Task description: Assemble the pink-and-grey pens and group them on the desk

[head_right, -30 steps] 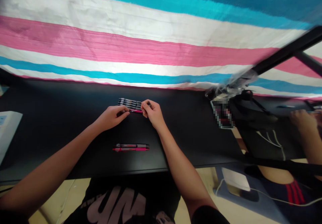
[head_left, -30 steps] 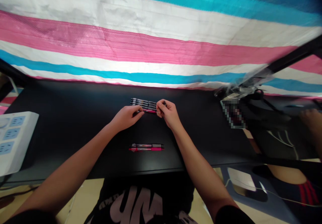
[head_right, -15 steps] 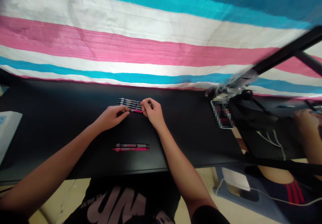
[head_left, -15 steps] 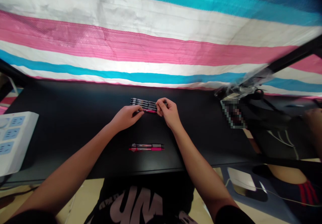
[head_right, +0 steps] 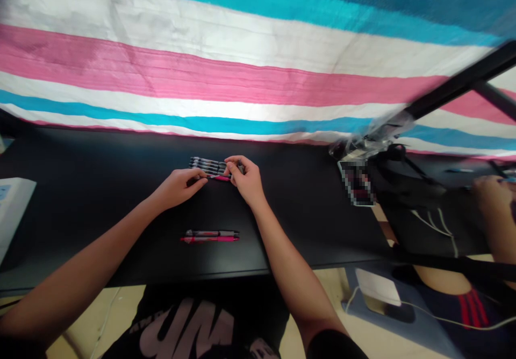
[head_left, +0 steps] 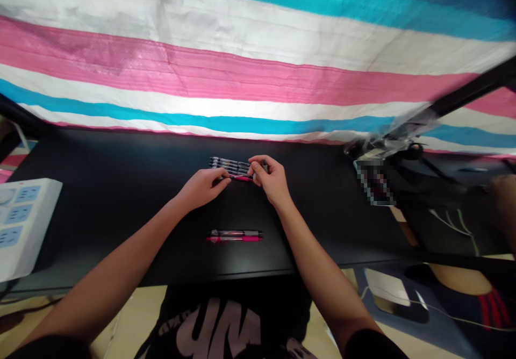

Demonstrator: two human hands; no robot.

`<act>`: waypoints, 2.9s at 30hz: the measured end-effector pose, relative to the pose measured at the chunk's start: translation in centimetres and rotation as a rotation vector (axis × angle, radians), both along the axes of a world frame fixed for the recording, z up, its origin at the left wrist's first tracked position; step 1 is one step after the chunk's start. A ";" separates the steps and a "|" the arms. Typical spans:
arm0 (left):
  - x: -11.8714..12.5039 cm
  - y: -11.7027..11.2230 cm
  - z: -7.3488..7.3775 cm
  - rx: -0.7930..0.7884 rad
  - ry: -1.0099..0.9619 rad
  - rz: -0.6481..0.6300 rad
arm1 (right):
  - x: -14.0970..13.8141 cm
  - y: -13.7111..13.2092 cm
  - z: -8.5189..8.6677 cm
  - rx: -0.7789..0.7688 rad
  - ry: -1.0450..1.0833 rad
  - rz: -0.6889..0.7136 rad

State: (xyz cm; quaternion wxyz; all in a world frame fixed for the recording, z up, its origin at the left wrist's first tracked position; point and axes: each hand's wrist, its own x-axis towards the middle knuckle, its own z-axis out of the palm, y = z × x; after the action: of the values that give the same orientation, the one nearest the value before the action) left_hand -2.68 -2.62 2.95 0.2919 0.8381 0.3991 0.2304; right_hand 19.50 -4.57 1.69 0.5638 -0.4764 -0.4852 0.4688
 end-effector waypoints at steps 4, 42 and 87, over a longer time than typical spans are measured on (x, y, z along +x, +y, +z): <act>0.0 0.0 -0.1 0.002 0.005 0.003 | 0.0 0.0 -0.2 0.007 -0.035 -0.012; 0.0 0.1 -0.2 0.003 -0.025 0.001 | 0.0 -0.2 0.3 0.004 -0.036 0.023; 0.0 0.1 -0.5 -0.021 -0.058 0.018 | -0.2 -0.3 -0.1 -0.075 -0.090 0.153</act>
State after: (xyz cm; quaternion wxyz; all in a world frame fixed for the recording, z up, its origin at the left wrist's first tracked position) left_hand -2.68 -2.54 2.43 0.3101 0.8244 0.4004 0.2528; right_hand 19.28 -4.86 1.62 0.4857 -0.4793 -0.5273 0.5064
